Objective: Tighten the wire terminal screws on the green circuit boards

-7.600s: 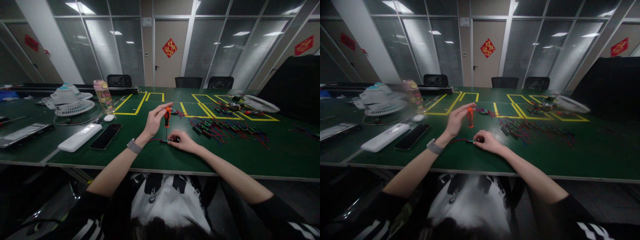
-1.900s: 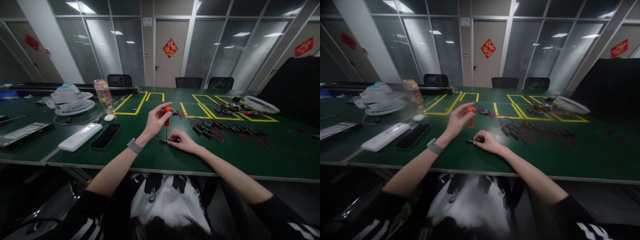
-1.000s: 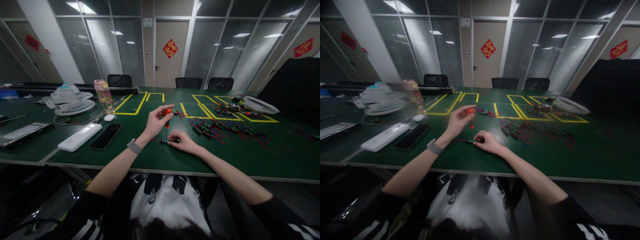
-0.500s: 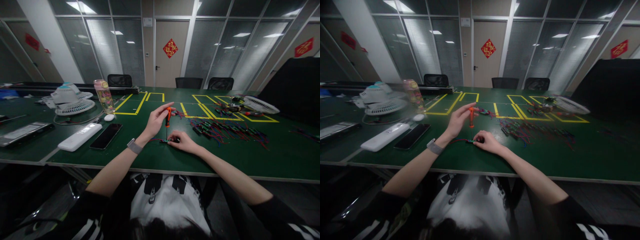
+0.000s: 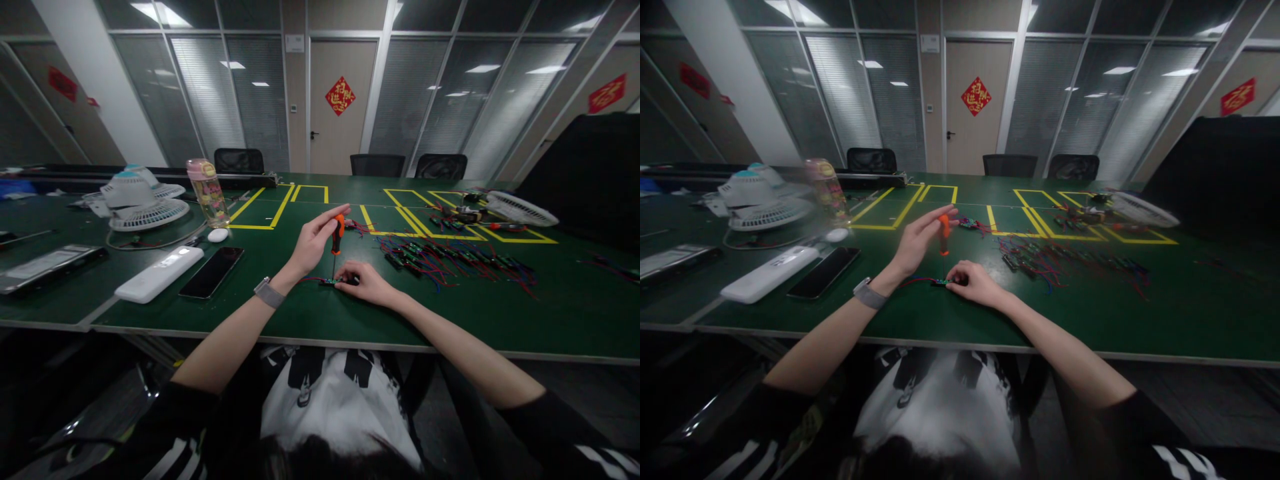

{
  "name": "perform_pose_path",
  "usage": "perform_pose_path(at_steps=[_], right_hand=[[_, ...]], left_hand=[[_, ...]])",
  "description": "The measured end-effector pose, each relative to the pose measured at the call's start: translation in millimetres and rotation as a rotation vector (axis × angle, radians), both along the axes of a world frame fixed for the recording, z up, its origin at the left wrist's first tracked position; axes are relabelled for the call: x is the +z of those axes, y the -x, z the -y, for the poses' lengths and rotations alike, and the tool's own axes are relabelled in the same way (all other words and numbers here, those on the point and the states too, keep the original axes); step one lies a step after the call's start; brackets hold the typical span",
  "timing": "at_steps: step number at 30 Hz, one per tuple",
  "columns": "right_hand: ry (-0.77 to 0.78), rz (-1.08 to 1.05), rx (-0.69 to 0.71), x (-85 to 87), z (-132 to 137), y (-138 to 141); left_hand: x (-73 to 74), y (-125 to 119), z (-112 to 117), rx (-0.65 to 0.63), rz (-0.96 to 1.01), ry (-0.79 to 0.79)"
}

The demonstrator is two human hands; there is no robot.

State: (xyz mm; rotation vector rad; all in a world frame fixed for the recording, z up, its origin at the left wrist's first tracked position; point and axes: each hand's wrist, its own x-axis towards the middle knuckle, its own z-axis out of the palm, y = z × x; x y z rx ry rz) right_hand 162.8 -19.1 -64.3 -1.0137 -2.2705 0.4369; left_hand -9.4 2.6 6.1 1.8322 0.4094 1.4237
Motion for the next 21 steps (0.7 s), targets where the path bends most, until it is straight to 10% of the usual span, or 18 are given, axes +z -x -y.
perform_pose_path(at_steps=[10, 21], right_hand=[[-0.002, -0.011, -0.012, -1.3, -0.7, 0.2], [-0.009, -0.010, 0.005, -1.7, -1.1, -0.4]], left_hand=[[1.5, -0.2, 2.8, 0.174, 0.010, -0.091], [-3.2, -0.3, -4.7, -0.012, 0.131, 0.034]])
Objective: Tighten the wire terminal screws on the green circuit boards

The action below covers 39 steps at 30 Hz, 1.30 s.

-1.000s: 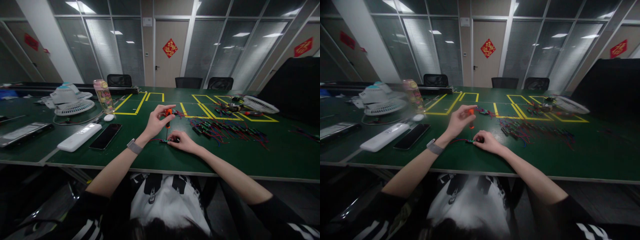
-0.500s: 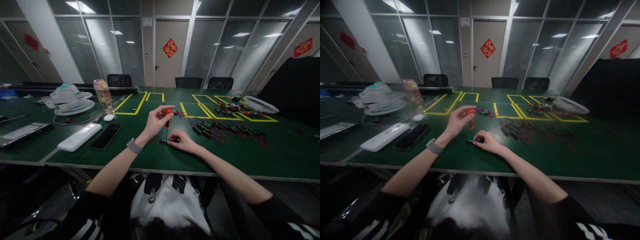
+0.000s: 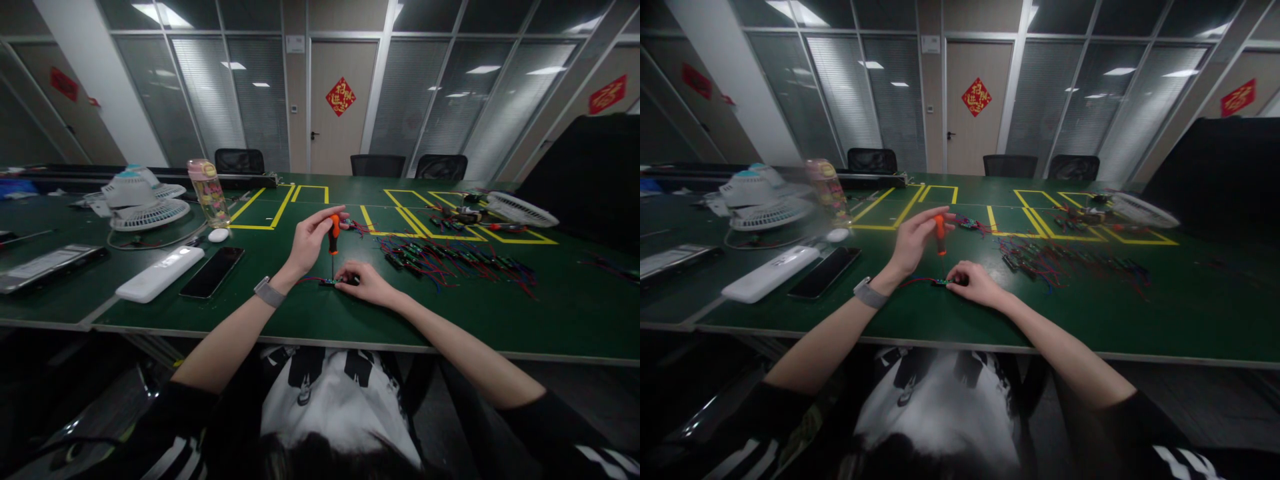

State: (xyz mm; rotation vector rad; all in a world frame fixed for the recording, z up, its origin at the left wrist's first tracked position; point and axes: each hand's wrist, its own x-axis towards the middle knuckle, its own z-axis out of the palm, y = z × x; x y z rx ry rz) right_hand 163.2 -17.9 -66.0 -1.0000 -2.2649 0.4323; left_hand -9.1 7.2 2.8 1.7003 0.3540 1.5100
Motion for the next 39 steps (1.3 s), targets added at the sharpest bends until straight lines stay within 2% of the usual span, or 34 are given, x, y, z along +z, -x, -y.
perform_pose_path(at_steps=[5, 8, 11, 16, 19, 21, 25, 28, 30, 35, 39], right_hand=[[0.009, 0.004, 0.003, 1.0, 1, 0], [0.010, 0.000, 0.006, 0.1, 0, 0], [0.005, -0.002, 0.005, -1.4, -1, 0], [0.002, 0.007, 0.004, -1.3, -1, 0], [0.006, 0.005, 0.004, -0.6, 0, 0], [0.006, 0.000, 0.002, -0.5, 0, 0], [0.002, -0.007, 0.001, -1.3, -1, 0], [0.003, -0.004, 0.000, -1.8, -1, 0], [0.003, 0.000, 0.002, -1.7, -1, 0], [0.005, -0.001, 0.000, 0.2, 0, 0], [0.010, -0.004, 0.001, 0.7, 1, 0]], left_hand=[[5.3, 0, 7, 0.151, -0.035, -0.062], [6.6, 0, 8, 0.190, -0.062, -0.083], [4.6, 1, 5, 0.153, -0.080, -0.063], [-1.1, 1, -3, -0.010, -0.032, -0.007], [-0.4, 1, -2, -0.039, -0.014, 0.009], [1.5, 0, 2, 0.002, -0.026, -0.001], [4.0, 0, 6, 0.170, -0.077, -0.071], [3.3, 1, 5, 0.211, -0.102, -0.117], [1.9, 1, 2, 0.180, -0.106, -0.111], [-0.3, 0, -1, 0.006, -0.044, -0.017], [2.5, -1, 3, 0.039, -0.028, -0.008]])
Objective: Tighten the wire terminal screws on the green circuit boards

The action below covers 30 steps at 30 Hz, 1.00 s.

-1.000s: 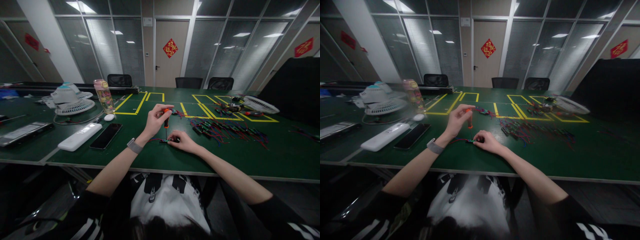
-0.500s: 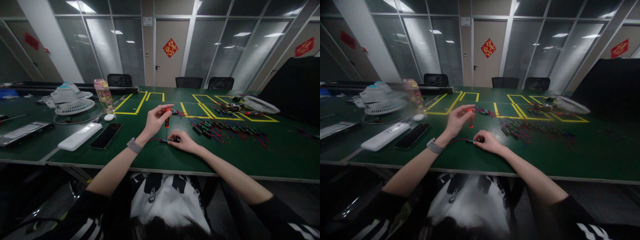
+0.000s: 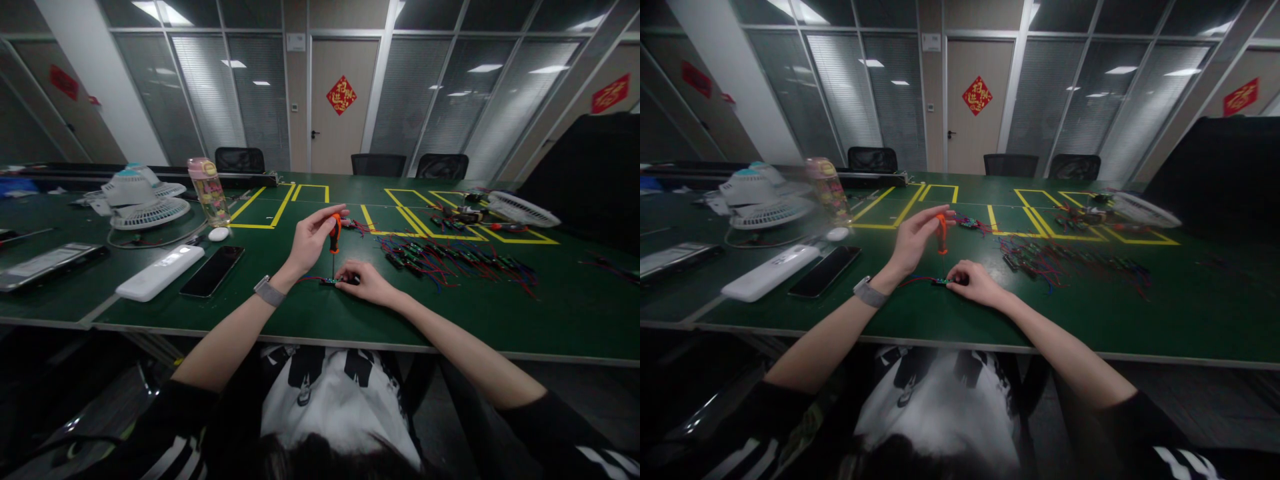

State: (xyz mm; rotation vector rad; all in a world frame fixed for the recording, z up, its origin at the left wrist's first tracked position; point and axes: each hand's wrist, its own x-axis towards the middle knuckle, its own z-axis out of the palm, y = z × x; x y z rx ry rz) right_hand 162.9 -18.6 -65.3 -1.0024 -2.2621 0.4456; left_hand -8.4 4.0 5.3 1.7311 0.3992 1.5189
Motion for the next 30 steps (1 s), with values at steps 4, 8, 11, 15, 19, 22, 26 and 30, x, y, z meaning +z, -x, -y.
perform_pose_path(at_steps=[4, 8, 11, 15, 19, 22, 26, 30], right_hand=[[-0.005, 0.002, 0.003, -1.5, -1, -1], [-0.020, 0.007, 0.008, -2.2, -2, -1], [-0.014, 0.011, 0.005, -1.2, -1, 0], [-0.008, 0.020, -0.003, 0.1, 0, 0], [-0.011, 0.016, 0.001, 0.0, -1, 0], [-0.018, 0.010, 0.003, -0.5, -1, 0], [-0.013, 0.005, 0.001, -0.9, -1, -1], [-0.007, 0.001, -0.001, -0.7, 0, -1]], left_hand=[[2.7, 0, 4, 0.136, -0.029, -0.036], [2.4, 1, 2, 0.190, -0.057, -0.067], [0.0, 1, -2, 0.165, -0.058, -0.073], [-3.6, 1, -7, 0.005, -0.009, 0.011], [-2.5, 1, -4, -0.029, 0.011, 0.028], [0.4, 0, 0, 0.009, 0.000, 0.008], [2.8, -1, 5, 0.164, -0.047, -0.049], [2.5, 0, 4, 0.186, -0.086, -0.063]])
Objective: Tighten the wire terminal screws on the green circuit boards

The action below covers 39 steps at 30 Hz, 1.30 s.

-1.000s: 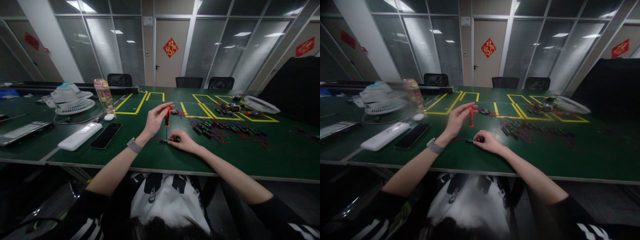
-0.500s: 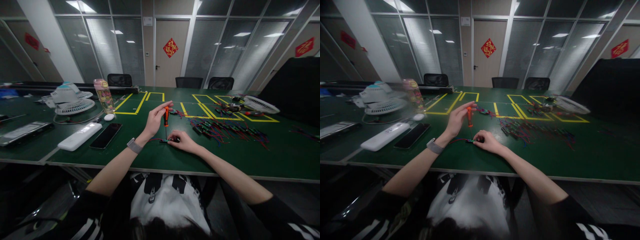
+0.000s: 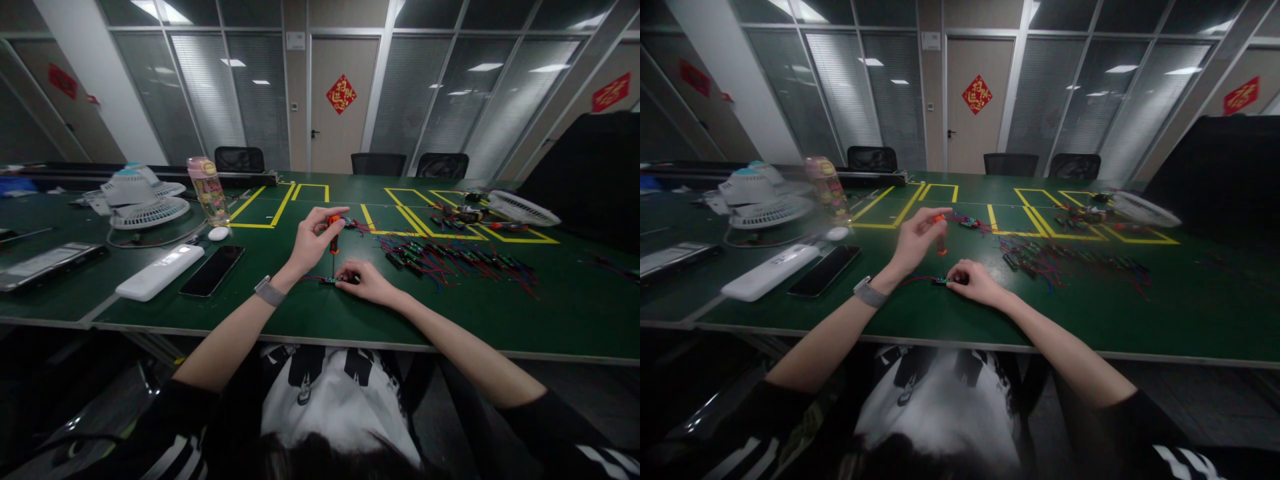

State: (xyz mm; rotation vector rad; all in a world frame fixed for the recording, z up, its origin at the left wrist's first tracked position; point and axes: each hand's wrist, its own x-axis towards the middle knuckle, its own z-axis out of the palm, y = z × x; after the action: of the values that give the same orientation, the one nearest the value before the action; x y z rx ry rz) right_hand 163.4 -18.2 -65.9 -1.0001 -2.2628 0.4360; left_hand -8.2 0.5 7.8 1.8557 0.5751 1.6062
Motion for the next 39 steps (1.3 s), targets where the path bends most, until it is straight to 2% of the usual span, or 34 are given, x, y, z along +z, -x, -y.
perform_pose_path(at_steps=[7, 9, 17, 19, 24, 27, 31, 36, 39], right_hand=[[0.018, 0.010, 0.001, 1.4, 1, 1], [0.020, 0.003, 0.006, 1.4, 1, 1], [0.012, -0.009, 0.009, 1.4, 2, 1], [0.012, -0.008, 0.012, 1.7, 2, 1], [0.005, -0.001, 0.033, 2.2, 2, 0], [0.000, 0.001, 0.038, 2.2, 2, 0], [-0.004, -0.006, 0.039, 1.9, 2, 0], [-0.003, -0.003, 0.042, 1.2, 1, 0], [-0.004, -0.001, 0.044, 1.2, 1, 0]], left_hand=[[-3.5, 0, -6, -0.170, 0.041, 0.089], [-3.5, -1, -5, -0.156, 0.060, 0.085], [-1.2, 0, -2, 0.045, -0.010, 0.016], [-2.4, 1, -4, 0.041, -0.006, 0.017], [-7.0, 1, -10, -0.151, 0.038, 0.072], [-6.5, 0, -8, -0.189, 0.039, 0.082], [-3.0, 0, -2, -0.162, 0.012, 0.045], [-2.0, 1, 2, -0.033, -0.052, -0.043], [-1.5, 1, 2, -0.040, -0.065, -0.047]])
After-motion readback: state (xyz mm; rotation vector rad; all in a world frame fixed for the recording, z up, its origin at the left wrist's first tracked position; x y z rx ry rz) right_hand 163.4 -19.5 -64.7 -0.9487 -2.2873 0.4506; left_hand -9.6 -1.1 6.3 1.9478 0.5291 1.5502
